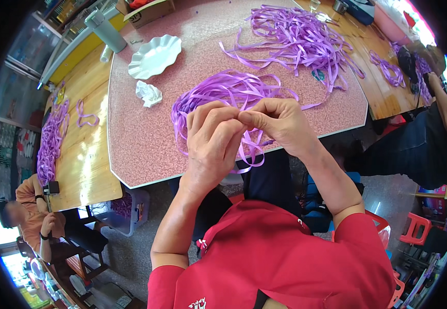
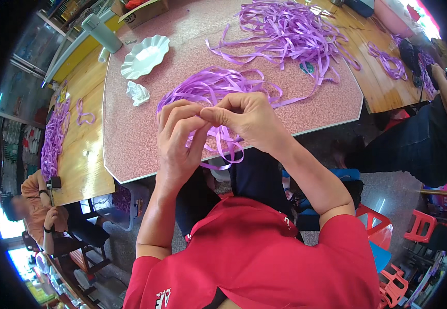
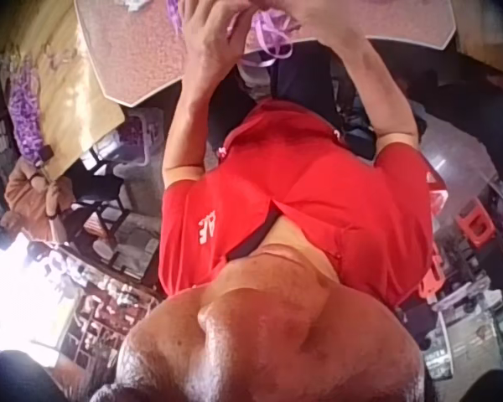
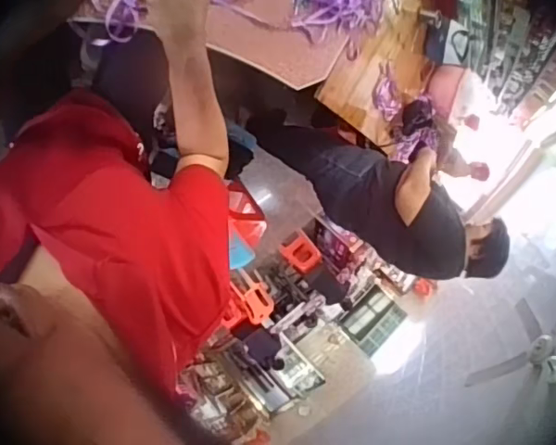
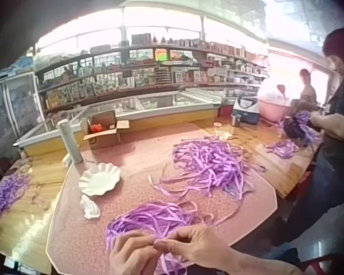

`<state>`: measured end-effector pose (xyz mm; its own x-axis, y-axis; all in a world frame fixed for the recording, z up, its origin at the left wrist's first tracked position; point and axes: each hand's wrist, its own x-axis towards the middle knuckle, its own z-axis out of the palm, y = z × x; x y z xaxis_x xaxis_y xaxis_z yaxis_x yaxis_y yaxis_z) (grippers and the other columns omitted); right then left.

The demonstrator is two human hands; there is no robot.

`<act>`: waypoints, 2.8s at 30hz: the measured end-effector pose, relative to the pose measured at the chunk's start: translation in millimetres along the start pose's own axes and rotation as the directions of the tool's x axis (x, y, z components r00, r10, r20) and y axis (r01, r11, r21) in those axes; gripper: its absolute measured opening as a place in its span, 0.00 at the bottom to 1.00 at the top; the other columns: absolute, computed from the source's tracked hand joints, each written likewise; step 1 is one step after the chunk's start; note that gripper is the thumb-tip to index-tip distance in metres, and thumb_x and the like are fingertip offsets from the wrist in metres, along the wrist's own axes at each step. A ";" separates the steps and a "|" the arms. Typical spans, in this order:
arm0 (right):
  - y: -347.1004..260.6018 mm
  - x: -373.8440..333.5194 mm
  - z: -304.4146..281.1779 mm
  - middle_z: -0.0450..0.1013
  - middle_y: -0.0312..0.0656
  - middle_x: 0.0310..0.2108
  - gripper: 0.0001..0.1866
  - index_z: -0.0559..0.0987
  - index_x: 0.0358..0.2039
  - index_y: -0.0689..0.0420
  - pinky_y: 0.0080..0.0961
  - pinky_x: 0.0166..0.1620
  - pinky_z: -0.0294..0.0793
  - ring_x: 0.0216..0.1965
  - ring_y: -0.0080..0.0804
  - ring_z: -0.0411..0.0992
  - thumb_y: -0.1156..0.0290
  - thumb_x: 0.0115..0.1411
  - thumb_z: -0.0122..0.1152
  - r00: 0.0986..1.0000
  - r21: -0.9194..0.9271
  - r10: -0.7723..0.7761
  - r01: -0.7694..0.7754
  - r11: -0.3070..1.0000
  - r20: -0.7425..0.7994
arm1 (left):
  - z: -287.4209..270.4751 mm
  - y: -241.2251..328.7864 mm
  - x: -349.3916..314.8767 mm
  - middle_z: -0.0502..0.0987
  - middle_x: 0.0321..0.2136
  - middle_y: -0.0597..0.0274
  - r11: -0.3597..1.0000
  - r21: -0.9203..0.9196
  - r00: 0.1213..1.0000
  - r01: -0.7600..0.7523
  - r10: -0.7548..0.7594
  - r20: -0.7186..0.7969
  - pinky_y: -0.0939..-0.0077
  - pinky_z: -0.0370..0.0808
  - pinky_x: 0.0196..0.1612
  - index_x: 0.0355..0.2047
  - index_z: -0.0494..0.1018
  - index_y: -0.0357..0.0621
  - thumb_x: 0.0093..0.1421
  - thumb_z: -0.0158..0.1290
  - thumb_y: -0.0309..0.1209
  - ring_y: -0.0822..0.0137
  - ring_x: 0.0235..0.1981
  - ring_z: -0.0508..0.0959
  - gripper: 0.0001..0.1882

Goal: Tying knots in purple plastic strips at a factory workbench.

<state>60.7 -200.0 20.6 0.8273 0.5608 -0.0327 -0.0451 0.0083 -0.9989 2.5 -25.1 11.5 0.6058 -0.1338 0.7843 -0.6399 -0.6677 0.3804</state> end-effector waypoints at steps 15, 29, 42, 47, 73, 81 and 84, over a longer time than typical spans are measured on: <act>3.5 -4.3 13.2 0.77 0.34 0.27 0.07 0.79 0.41 0.60 0.13 0.30 0.69 0.27 0.13 0.71 0.75 0.63 0.59 0.999 0.342 0.000 0.016 0.940 -0.047 | 2.9 -2.7 -15.1 0.74 0.38 0.58 0.933 -0.233 0.962 0.273 -0.272 0.036 0.70 0.69 0.48 0.36 0.71 0.41 0.57 0.59 0.23 0.62 0.42 0.75 0.08; 7.6 0.5 18.5 0.74 0.37 0.32 0.10 0.80 0.36 0.60 0.16 0.23 0.64 0.22 0.14 0.67 0.86 0.53 0.64 0.664 -0.548 -0.746 0.606 0.576 -0.051 | 7.8 3.2 -4.5 0.77 0.34 0.66 -0.087 -0.848 0.559 0.523 -0.716 0.418 0.77 0.73 0.45 0.38 0.75 0.40 0.65 0.56 0.32 0.75 0.37 0.76 0.08; 9.7 1.4 18.0 0.75 0.38 0.30 0.07 0.80 0.34 0.62 0.15 0.25 0.67 0.24 0.16 0.69 0.85 0.53 0.64 0.689 -0.533 -0.719 0.576 0.619 -0.090 | 20.0 4.2 -12.6 0.73 0.35 0.61 0.662 -0.594 0.822 0.457 -0.570 -0.002 0.77 0.71 0.45 0.36 0.74 0.35 0.60 0.57 0.20 0.71 0.40 0.74 0.05; 0.6 0.4 15.9 0.73 0.35 0.27 0.03 0.78 0.30 0.63 0.13 0.26 0.66 0.25 0.13 0.68 0.83 0.55 0.60 0.848 -0.435 -0.516 0.423 0.795 -0.120 | 17.9 2.8 -11.0 0.73 0.33 0.61 0.607 -0.581 0.780 0.542 -0.620 0.080 0.77 0.71 0.43 0.31 0.71 0.36 0.57 0.57 0.20 0.71 0.36 0.73 0.05; -0.4 -1.7 16.6 0.71 0.32 0.26 0.01 0.77 0.30 0.63 0.15 0.26 0.68 0.26 0.13 0.68 0.80 0.57 0.59 0.938 -0.199 -0.332 0.308 0.930 -0.102 | 9.0 4.9 -8.8 0.76 0.32 0.57 0.839 -0.311 0.882 0.447 -0.470 0.000 0.71 0.73 0.43 0.31 0.73 0.37 0.53 0.59 0.19 0.63 0.36 0.77 0.07; 4.4 -0.6 13.4 0.71 0.29 0.26 0.04 0.79 0.32 0.61 0.10 0.30 0.63 0.27 0.10 0.65 0.76 0.61 0.57 0.977 0.078 -0.184 0.192 0.978 -0.105 | 17.8 6.3 -5.5 0.75 0.32 0.56 0.896 -0.210 0.894 0.391 -0.424 -0.143 0.70 0.73 0.41 0.31 0.73 0.37 0.51 0.61 0.19 0.61 0.37 0.77 0.08; 8.0 -2.0 19.0 0.72 0.30 0.27 0.03 0.79 0.32 0.62 0.11 0.31 0.65 0.29 0.11 0.67 0.78 0.61 0.58 0.941 0.003 -0.302 0.306 0.952 -0.154 | 16.4 8.4 -3.3 0.75 0.32 0.55 0.913 -0.147 0.899 0.379 -0.402 -0.175 0.69 0.73 0.41 0.31 0.73 0.37 0.51 0.62 0.20 0.60 0.37 0.77 0.08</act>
<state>48.0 -185.3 13.2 0.8781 0.3978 0.2660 0.2087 0.1819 -0.9609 2.9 -42.3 4.0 0.7189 0.2760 0.6379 -0.4243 -0.5527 0.7173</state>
